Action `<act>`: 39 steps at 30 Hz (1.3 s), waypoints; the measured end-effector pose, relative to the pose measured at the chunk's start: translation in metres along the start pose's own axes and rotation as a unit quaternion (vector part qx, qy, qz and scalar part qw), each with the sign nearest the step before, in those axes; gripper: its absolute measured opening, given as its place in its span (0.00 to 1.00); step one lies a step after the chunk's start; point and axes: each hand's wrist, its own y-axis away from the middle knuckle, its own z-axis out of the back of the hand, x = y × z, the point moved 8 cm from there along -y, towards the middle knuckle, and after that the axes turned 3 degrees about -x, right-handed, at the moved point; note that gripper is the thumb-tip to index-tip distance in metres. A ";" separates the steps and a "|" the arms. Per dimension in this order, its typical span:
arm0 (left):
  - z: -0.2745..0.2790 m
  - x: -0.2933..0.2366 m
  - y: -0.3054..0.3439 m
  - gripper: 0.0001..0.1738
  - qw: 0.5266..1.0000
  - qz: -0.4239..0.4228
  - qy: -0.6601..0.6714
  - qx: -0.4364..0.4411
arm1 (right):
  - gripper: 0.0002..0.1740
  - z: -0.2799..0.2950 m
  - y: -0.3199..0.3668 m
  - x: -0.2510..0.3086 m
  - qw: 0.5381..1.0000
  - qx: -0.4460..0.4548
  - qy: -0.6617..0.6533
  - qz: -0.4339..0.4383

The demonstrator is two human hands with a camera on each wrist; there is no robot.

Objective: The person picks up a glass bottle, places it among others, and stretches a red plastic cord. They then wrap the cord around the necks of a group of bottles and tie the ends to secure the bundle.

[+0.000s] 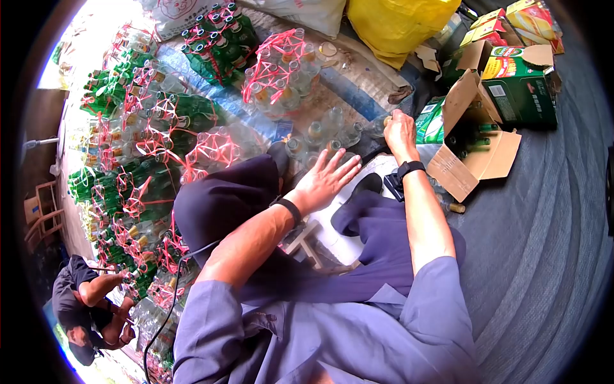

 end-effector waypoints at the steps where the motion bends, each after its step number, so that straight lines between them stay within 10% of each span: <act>1: 0.000 -0.001 0.000 0.34 1.000 -0.001 0.000 -0.001 | 0.06 0.007 0.002 0.005 1.000 -0.010 -0.019 0.008; 39: -0.001 -0.010 0.004 0.40 0.998 0.021 -0.023 0.048 | 0.30 -0.011 0.084 0.018 0.990 0.087 -0.102 -0.044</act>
